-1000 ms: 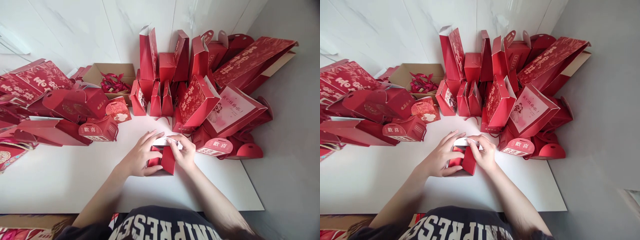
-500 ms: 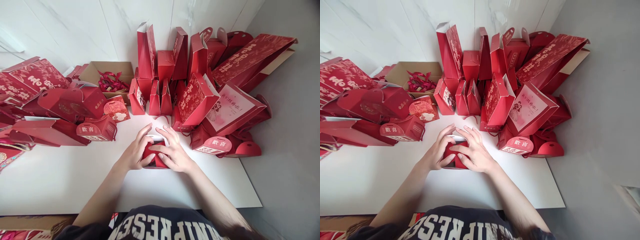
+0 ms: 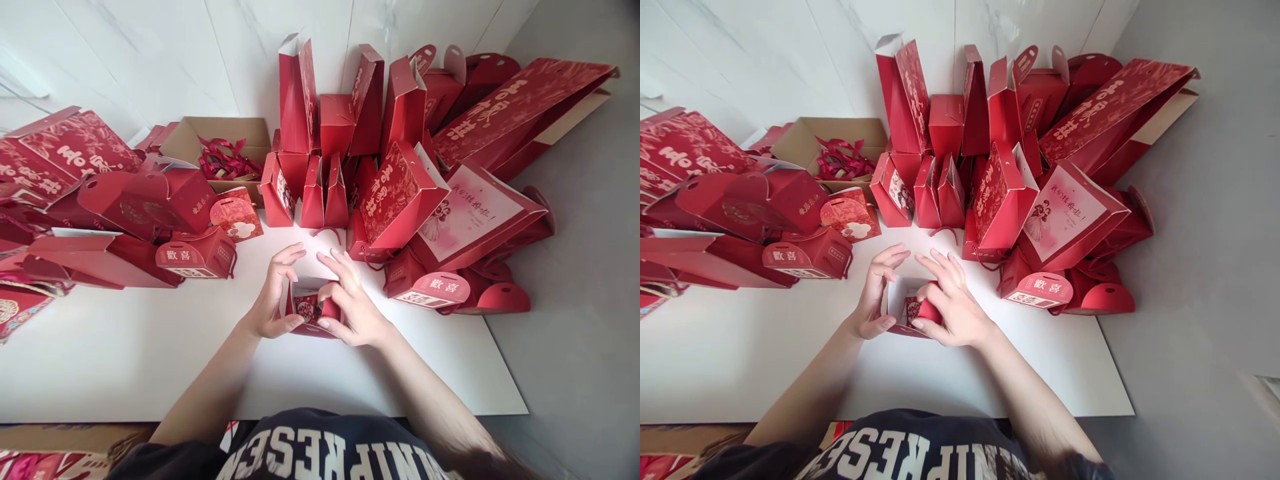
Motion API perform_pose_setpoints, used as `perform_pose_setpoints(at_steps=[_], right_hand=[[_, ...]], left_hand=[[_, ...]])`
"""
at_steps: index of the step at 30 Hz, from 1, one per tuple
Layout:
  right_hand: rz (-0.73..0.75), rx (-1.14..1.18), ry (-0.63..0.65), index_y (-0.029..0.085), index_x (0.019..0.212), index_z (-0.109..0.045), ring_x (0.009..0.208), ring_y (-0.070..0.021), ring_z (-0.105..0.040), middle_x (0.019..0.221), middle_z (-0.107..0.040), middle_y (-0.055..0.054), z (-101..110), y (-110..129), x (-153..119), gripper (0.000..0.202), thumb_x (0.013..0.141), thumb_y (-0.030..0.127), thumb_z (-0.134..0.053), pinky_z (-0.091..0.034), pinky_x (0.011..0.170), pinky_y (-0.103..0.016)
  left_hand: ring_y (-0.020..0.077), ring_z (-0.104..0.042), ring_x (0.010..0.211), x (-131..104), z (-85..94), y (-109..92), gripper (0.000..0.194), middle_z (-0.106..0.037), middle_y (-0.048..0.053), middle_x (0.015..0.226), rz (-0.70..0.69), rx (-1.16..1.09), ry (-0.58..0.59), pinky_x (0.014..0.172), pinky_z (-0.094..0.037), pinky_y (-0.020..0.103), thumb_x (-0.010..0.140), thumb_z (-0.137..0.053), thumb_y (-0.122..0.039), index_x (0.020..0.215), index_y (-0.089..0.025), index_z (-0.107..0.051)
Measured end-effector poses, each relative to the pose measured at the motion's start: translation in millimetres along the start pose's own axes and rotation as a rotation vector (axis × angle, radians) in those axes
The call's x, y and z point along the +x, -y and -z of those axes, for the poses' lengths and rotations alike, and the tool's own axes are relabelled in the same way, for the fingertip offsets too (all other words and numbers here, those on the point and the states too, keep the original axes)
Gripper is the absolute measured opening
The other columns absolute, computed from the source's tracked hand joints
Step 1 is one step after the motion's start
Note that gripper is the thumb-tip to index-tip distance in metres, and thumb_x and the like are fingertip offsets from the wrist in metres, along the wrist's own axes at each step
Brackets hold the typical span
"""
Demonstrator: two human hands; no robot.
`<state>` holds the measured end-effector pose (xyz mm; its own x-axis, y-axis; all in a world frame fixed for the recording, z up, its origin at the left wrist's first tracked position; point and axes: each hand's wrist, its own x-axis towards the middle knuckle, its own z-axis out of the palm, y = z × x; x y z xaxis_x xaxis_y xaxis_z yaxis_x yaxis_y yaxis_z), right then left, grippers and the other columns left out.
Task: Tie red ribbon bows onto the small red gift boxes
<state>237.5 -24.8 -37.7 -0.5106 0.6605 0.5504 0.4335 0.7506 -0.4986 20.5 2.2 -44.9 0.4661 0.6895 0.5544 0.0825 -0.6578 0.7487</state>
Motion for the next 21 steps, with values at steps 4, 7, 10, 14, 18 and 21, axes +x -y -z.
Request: perform_pose_setpoints(at_steps=[4,7,10,14,18,21], right_hand=[[-0.105,0.172,-0.153,0.021,0.094,-0.047,0.145,-0.036,-0.029,0.156,-0.032,-0.018,2.5,-5.1,-0.9,0.031,0.092,0.052,-0.05,-0.036,0.11,-0.059],[-0.276,0.222,-0.219,0.021,0.11,-0.047,0.138,-0.0304,-0.043,0.155,-0.035,-0.018,3.9,-5.5,-0.8,0.022,0.098,0.04,-0.043,-0.044,0.105,-0.051],[-0.472,0.17,-0.341,0.021,0.136,-0.04,0.121,-0.0258,-0.06,0.138,-0.056,-0.016,3.4,-7.4,-2.2,0.039,0.099,0.034,-0.04,-0.052,0.095,-0.041],[-0.671,0.042,-0.373,0.02,0.144,-0.041,0.063,-0.0189,-0.068,0.082,-0.072,-0.004,-0.1,-12.4,-4.6,0.048,0.098,0.03,-0.042,-0.056,0.059,-0.028],[-0.575,-0.044,-0.399,0.019,0.149,-0.037,0.054,-0.0174,-0.066,0.084,-0.074,-0.006,-6.7,-13.5,-7.2,0.054,0.097,0.026,-0.046,-0.056,0.053,-0.027],[-0.239,-0.114,-0.426,0.024,0.149,-0.039,0.068,-0.0186,-0.072,0.106,-0.075,-0.009,-10.2,-14.3,-11.3,0.054,0.096,0.018,-0.048,-0.061,0.065,-0.028]], left_hand=[[0.0385,-0.042,0.134,-1.2,3.5,4.5,0.046,-0.032,0.018,0.149,-0.015,0.132,-0.08,0.105,-0.037,0.061,0.083,-0.052,-0.06,0.107,-0.024,-0.039],[0.0333,-0.051,0.126,-2.1,1.1,8.7,0.034,-0.042,0.019,0.143,0.022,0.193,-0.229,0.098,-0.045,0.053,0.092,-0.045,-0.049,0.113,-0.022,-0.041],[0.028,-0.056,0.12,0.0,-0.7,8.8,0.037,-0.049,0.017,0.138,0.206,0.29,-0.37,0.09,-0.05,0.042,0.095,-0.045,-0.038,0.127,-0.02,-0.04],[0.0198,-0.064,0.081,2.5,0.2,6.3,0.027,-0.067,0.007,0.094,0.571,0.346,-0.331,0.066,-0.051,0.029,0.091,-0.052,-0.04,0.107,-0.018,-0.056],[0.0157,-0.055,0.051,-5.6,-4.0,11.8,0.037,-0.055,0.001,0.053,0.79,0.11,-0.127,0.05,-0.045,0.027,0.09,-0.051,-0.044,0.065,-0.017,-0.056],[0.0167,-0.06,0.055,-13.3,-9.2,21.8,0.035,-0.059,0.003,0.056,0.613,0.103,-0.246,0.054,-0.05,0.028,0.088,-0.054,-0.04,0.062,-0.017,-0.057]])
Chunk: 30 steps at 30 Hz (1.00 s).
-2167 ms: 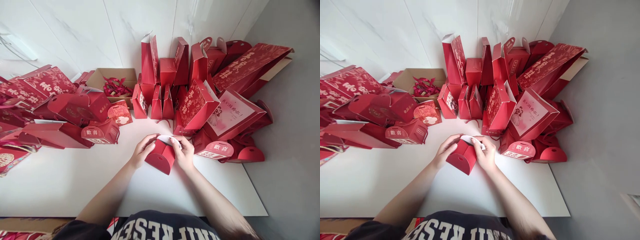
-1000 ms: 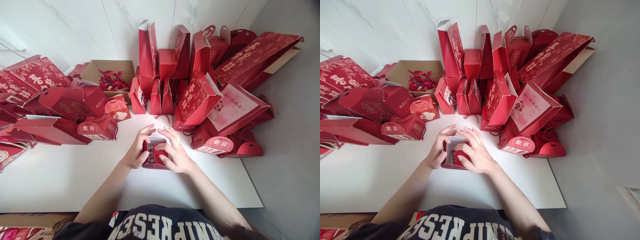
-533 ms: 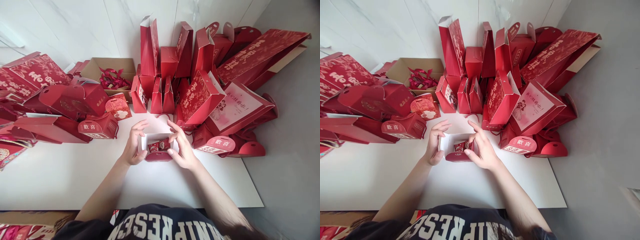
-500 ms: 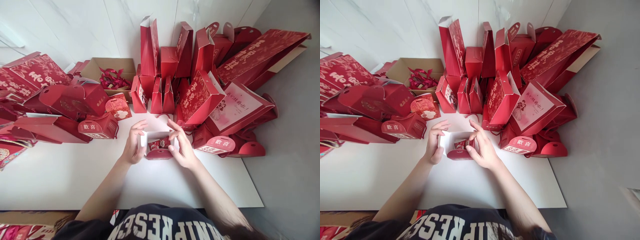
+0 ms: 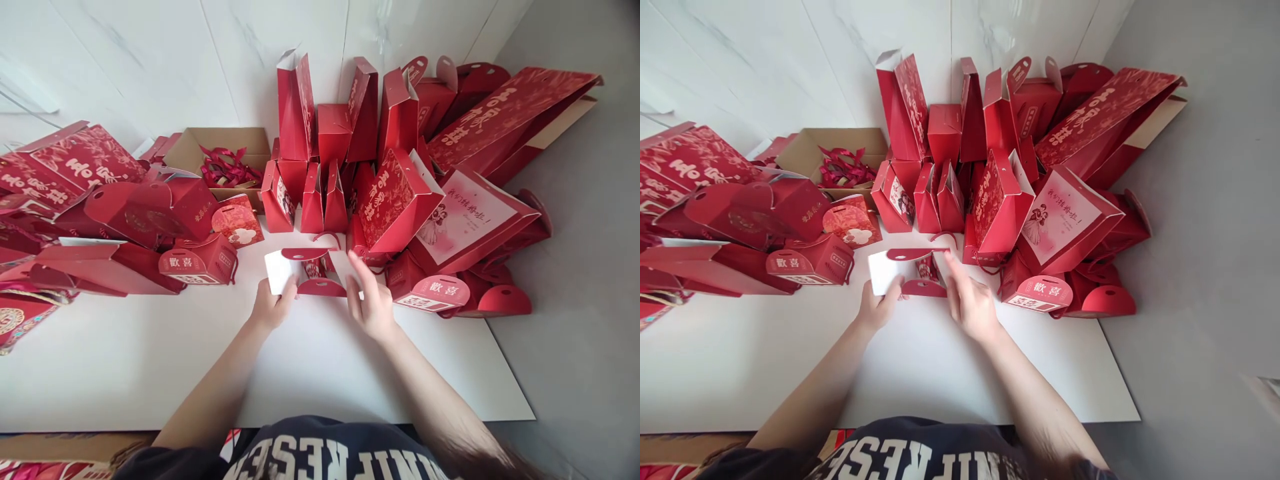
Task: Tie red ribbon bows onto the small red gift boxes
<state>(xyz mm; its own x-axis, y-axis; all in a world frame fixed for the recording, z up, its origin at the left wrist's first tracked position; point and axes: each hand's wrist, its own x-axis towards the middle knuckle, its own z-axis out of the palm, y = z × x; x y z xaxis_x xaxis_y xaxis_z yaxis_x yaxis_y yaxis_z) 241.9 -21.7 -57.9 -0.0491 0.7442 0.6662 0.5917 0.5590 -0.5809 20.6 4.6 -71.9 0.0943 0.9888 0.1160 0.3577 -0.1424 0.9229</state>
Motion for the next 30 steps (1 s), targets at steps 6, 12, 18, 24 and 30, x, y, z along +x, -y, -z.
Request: perform_pose_setpoints(at_steps=[6,12,18,24,30], right_hand=[[0.078,-0.01,-0.087,0.03,0.15,-0.038,0.093,-0.0198,-0.074,0.13,-0.066,-0.007,-0.3,-2.6,-0.5,0.057,0.096,0.012,-0.047,-0.063,0.078,-0.029],[-0.043,-0.02,-0.12,0.026,0.146,-0.044,0.111,-0.0209,-0.069,0.138,-0.06,-0.008,1.5,0.3,3.6,0.047,0.099,0.017,-0.044,-0.059,0.092,-0.03],[0.055,-0.033,-0.047,0.027,0.139,-0.052,0.102,-0.0212,-0.072,0.122,-0.07,-0.007,-2.3,-8.3,-1.8,0.045,0.097,0.013,-0.042,-0.061,0.085,-0.032],[-0.002,-0.017,0.085,0.022,0.116,-0.066,0.073,-0.0172,-0.071,0.096,-0.075,-0.006,-1.3,-2.8,0.4,0.034,0.093,0.013,-0.042,-0.057,0.065,-0.028],[0.057,0.073,0.167,0.021,0.107,-0.069,0.046,-0.0122,-0.05,0.053,-0.055,0.004,4.2,12.7,4.8,0.024,0.092,0.023,-0.051,-0.045,0.052,-0.026]], left_hand=[[0.0157,-0.06,0.053,1.3,-5.3,8.2,0.029,-0.062,0.003,0.058,-0.127,-0.004,-0.009,0.055,-0.052,0.028,0.087,-0.054,-0.032,0.063,-0.018,-0.06],[0.0164,-0.061,0.053,-4.3,-2.5,-0.8,0.027,-0.063,0.003,0.056,-0.154,0.124,0.036,0.052,-0.048,0.026,0.085,-0.056,-0.031,0.063,-0.017,-0.063],[0.0166,-0.059,0.048,-5.8,-2.9,1.6,0.026,-0.06,0.002,0.05,-0.249,0.2,-0.097,0.052,-0.048,0.028,0.08,-0.061,-0.033,0.058,-0.019,-0.061],[0.015,-0.056,0.045,2.2,-1.2,-2.0,0.033,-0.054,0.001,0.046,0.004,0.088,-0.254,0.047,-0.046,0.026,0.08,-0.062,-0.035,0.053,-0.019,-0.054],[0.0112,-0.053,0.044,9.0,8.1,-16.6,0.017,-0.053,-0.004,0.053,0.059,-0.072,-0.199,0.045,-0.045,0.022,0.08,-0.065,-0.034,0.077,-0.018,-0.059]])
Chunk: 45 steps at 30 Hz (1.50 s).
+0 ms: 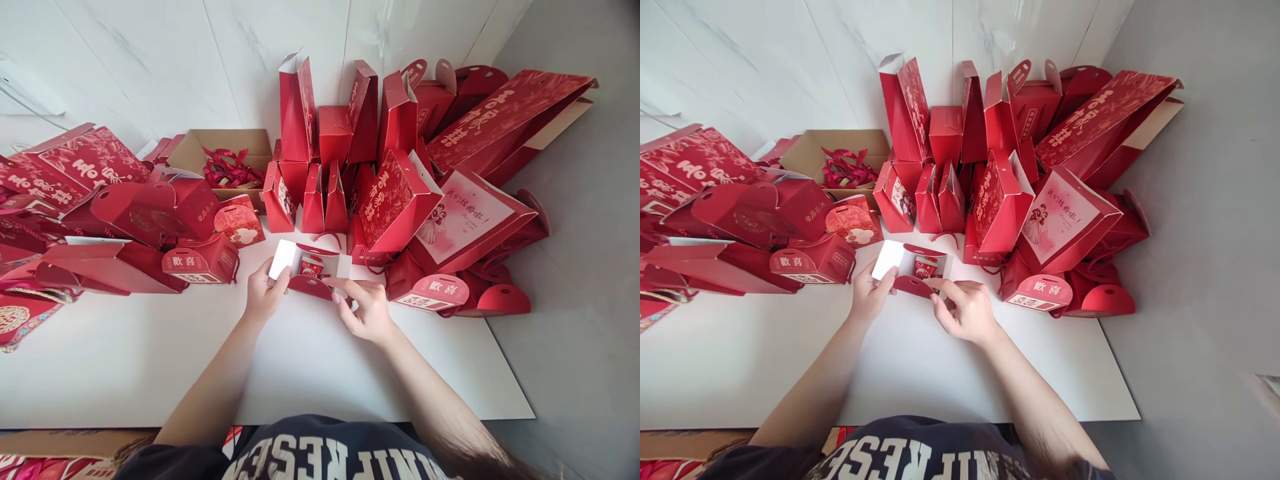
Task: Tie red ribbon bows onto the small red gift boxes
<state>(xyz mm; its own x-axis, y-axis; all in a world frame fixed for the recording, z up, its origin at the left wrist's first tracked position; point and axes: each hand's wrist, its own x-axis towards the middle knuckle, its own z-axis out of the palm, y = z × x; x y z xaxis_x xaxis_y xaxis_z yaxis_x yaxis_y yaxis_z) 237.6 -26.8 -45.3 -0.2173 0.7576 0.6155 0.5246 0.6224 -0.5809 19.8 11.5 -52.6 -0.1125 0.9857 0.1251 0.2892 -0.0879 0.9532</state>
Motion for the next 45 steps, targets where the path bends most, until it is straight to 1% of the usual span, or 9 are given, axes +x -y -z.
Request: perform_pose_setpoints(at_steps=[3,9,19,22,25,28,33,39,45], right_hand=[[0.052,-0.117,-0.106,0.023,0.1,-0.074,0.06,-0.0176,-0.055,0.061,-0.054,-0.002,2.7,3.3,1.3,0.026,0.093,0.038,-0.055,-0.047,0.062,-0.032],[-0.006,-0.091,-0.036,0.022,0.073,-0.072,0.137,-0.0351,-0.037,0.147,-0.045,-0.006,15.6,0.1,7.9,0.056,0.099,0.054,-0.035,-0.033,0.11,-0.053],[-0.058,-0.1,0.026,0.025,0.115,-0.069,0.106,-0.0292,-0.056,0.121,-0.062,-0.009,22.4,-8.5,7.1,0.053,0.1,0.056,-0.029,-0.044,0.091,-0.049],[-0.076,-0.096,0.023,0.023,0.121,-0.065,0.106,-0.0292,-0.056,0.121,-0.064,-0.009,20.6,-7.0,8.3,0.053,0.1,0.056,-0.03,-0.044,0.091,-0.048],[-0.115,-0.105,-0.002,0.022,0.125,-0.062,0.108,-0.03,-0.055,0.125,-0.063,-0.01,16.3,-2.9,8.9,0.053,0.1,0.056,-0.03,-0.044,0.091,-0.048],[-0.151,-0.13,-0.007,0.022,0.13,-0.058,0.114,-0.0313,-0.053,0.13,-0.06,-0.011,11.4,3.3,7.8,0.055,0.1,0.057,-0.028,-0.042,0.094,-0.05],[-0.15,-0.111,-0.001,0.023,0.134,-0.056,0.119,-0.0312,-0.051,0.131,-0.058,-0.01,9.1,7.0,6.3,0.057,0.1,0.058,-0.026,-0.04,0.1,-0.052],[-0.117,-0.022,0.037,0.024,0.135,-0.056,0.118,-0.0298,-0.053,0.129,-0.058,-0.011,12.9,2.0,7.3,0.054,0.1,0.056,-0.031,-0.043,0.099,-0.05],[-0.079,0.043,0.059,0.022,0.135,-0.057,0.118,-0.0294,-0.054,0.129,-0.058,-0.012,15.3,0.4,7.6,0.06,0.097,0.062,-0.032,-0.045,0.099,-0.048]], left_hand=[[0.0097,-0.051,0.046,-1.5,4.1,-3.9,0.021,-0.05,-0.005,0.055,-0.095,0.065,0.072,0.044,-0.041,0.021,0.081,-0.066,-0.033,0.072,-0.019,-0.053],[0.0068,-0.034,0.046,-1.0,7.4,-2.6,0.037,-0.036,-0.007,0.052,-0.398,0.203,0.081,0.043,-0.028,0.021,0.077,-0.068,-0.024,0.061,-0.019,-0.035],[0.006,-0.046,0.046,-6.5,5.1,-8.6,0.029,-0.052,-0.006,0.058,-0.565,0.168,0.177,0.044,-0.04,0.017,0.073,-0.077,-0.027,0.072,-0.019,-0.049],[0.0091,-0.06,0.058,-10.2,-2.0,-3.7,0.04,-0.064,-0.001,0.082,-0.615,0.126,0.018,0.046,-0.047,0.017,0.071,-0.081,-0.025,0.101,-0.02,-0.055],[0.0156,-0.067,0.083,-14.1,-7.6,-2.9,0.051,-0.067,0.005,0.1,-0.789,0.236,-0.159,0.061,-0.056,0.022,0.076,-0.076,-0.016,0.121,-0.023,-0.054],[0.0207,-0.065,0.1,-19.4,-9.6,-8.6,0.037,-0.067,0.008,0.11,-0.896,0.382,-0.056,0.082,-0.057,0.032,0.085,-0.065,-0.017,0.121,-0.025,-0.061],[0.029,-0.059,0.116,-27.6,-14.1,-19.0,0.046,-0.058,0.014,0.129,-0.826,0.382,0.159,0.096,-0.052,0.044,0.082,-0.069,-0.039,0.123,-0.021,-0.059],[0.0313,-0.053,0.126,-32.8,-21.3,-26.3,0.061,-0.051,0.016,0.14,-0.742,0.502,0.148,0.104,-0.047,0.046,0.081,-0.069,-0.041,0.136,-0.02,-0.05],[0.0326,-0.054,0.126,-36.0,-23.9,-21.5,0.053,-0.053,0.019,0.135,-0.756,0.362,0.124,0.101,-0.049,0.046,0.073,-0.077,-0.046,0.112,-0.018,-0.054]])
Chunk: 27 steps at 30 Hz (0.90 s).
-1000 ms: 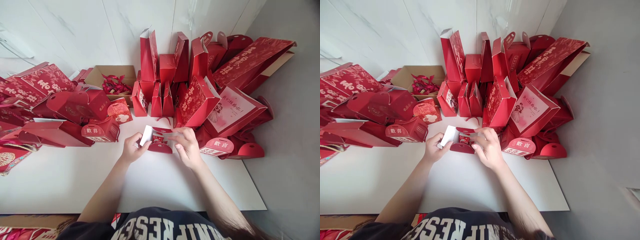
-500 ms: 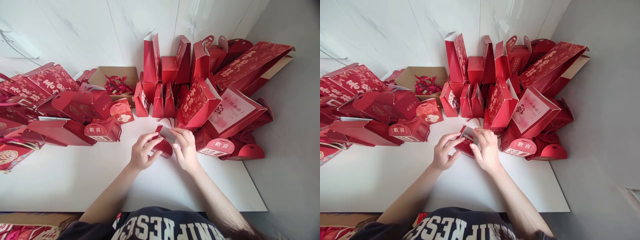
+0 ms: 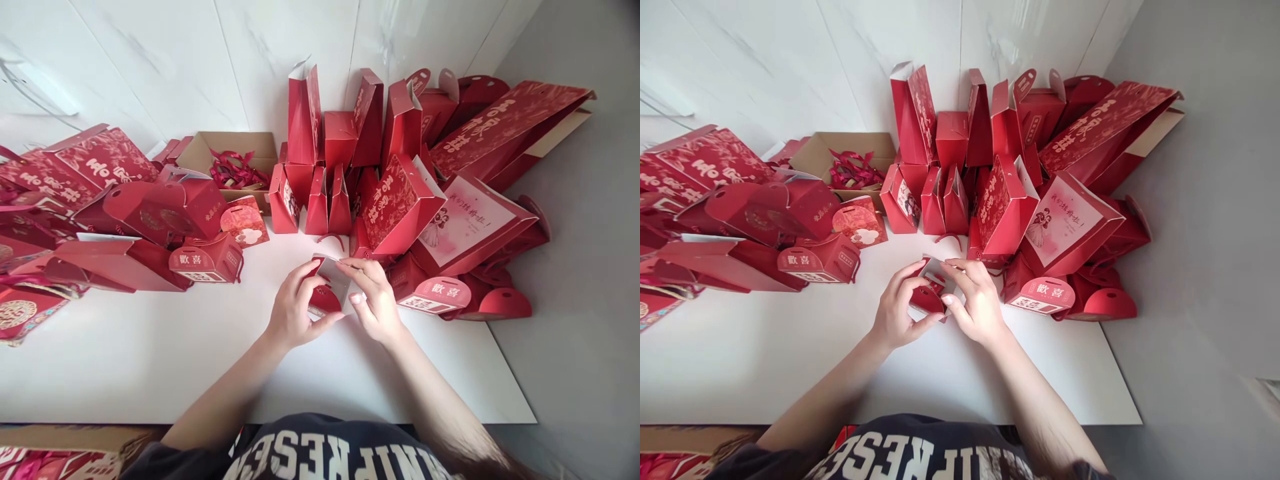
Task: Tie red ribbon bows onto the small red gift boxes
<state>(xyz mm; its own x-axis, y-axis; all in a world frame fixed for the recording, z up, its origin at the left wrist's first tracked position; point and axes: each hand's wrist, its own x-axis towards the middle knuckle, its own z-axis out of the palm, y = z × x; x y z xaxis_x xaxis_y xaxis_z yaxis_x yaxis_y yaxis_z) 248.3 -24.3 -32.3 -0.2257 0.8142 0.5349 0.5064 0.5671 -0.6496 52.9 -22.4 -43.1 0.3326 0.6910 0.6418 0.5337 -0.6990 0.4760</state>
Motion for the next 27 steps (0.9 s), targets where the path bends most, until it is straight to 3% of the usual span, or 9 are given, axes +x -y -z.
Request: perform_pose_setpoints(at_steps=[4,8,13,17,20,25,27], right_hand=[[-0.106,-0.022,-0.03,0.022,0.132,-0.06,0.118,-0.0277,-0.055,0.126,-0.06,-0.011,2.0,-0.7,0.9,0.051,0.1,0.053,-0.034,-0.046,0.1,-0.045],[-0.16,-0.049,-0.11,0.024,0.126,-0.064,0.115,-0.0263,-0.058,0.119,-0.063,-0.01,1.7,-4.0,0.4,0.041,0.101,0.045,-0.039,-0.047,0.098,-0.043],[-0.106,-0.029,-0.159,0.023,0.123,-0.066,0.112,-0.0278,-0.06,0.117,-0.064,-0.011,1.1,-10.6,-0.9,0.051,0.102,0.05,-0.027,-0.049,0.095,-0.045],[-0.122,0.0,-0.163,0.024,0.119,-0.067,0.111,-0.0271,-0.062,0.115,-0.067,-0.01,-2.1,-12.2,-0.6,0.04,0.101,0.045,-0.038,-0.05,0.095,-0.045],[-0.168,0.051,-0.209,0.024,0.116,-0.068,0.109,-0.027,-0.063,0.113,-0.069,-0.009,-7.0,-11.9,-0.9,0.036,0.098,0.046,-0.046,-0.05,0.095,-0.044],[-0.257,0.205,-0.221,0.024,0.124,-0.064,0.118,-0.0242,-0.06,0.126,-0.066,-0.008,-11.7,-14.2,1.2,0.046,0.105,0.039,-0.024,-0.048,0.1,-0.043],[-0.3,0.202,-0.203,0.024,0.127,-0.061,0.122,-0.0245,-0.058,0.131,-0.064,-0.008,-12.6,-16.5,2.9,0.039,0.103,0.038,-0.034,-0.048,0.1,-0.043]], left_hand=[[0.0355,-0.054,0.126,-5.1,-3.7,1.8,0.06,-0.053,0.021,0.136,-0.04,-0.099,-0.077,0.097,-0.05,0.049,0.066,-0.078,-0.057,0.102,-0.02,-0.048],[0.0353,-0.058,0.12,-6.4,-4.6,-0.4,0.064,-0.058,0.02,0.132,-0.041,-0.066,-0.116,0.102,-0.043,0.055,0.063,-0.074,-0.069,0.094,-0.021,-0.045],[0.0309,-0.062,0.115,-5.0,-4.2,-0.6,0.047,-0.063,0.016,0.122,0.022,0.009,-0.11,0.106,-0.04,0.055,0.071,-0.075,-0.048,0.092,-0.022,-0.042],[0.0311,-0.062,0.115,-6.0,-4.3,4.8,0.04,-0.066,0.012,0.11,0.021,-0.026,-0.075,0.104,-0.044,0.056,0.076,-0.071,-0.039,0.097,-0.022,-0.042],[0.031,-0.06,0.119,-6.7,-4.4,8.5,0.04,-0.064,0.012,0.111,0.019,-0.125,-0.034,0.095,-0.052,0.05,0.076,-0.072,-0.034,0.101,-0.022,-0.043],[0.0322,-0.056,0.122,-6.5,-4.2,11.4,0.043,-0.061,0.014,0.116,0.001,-0.216,0.006,0.093,-0.053,0.05,0.076,-0.074,-0.031,0.106,-0.022,-0.044],[0.0324,-0.057,0.122,-6.7,-4.3,11.5,0.044,-0.058,0.016,0.122,-0.003,-0.234,0.009,0.094,-0.053,0.05,0.076,-0.074,-0.03,0.108,-0.021,-0.044]])
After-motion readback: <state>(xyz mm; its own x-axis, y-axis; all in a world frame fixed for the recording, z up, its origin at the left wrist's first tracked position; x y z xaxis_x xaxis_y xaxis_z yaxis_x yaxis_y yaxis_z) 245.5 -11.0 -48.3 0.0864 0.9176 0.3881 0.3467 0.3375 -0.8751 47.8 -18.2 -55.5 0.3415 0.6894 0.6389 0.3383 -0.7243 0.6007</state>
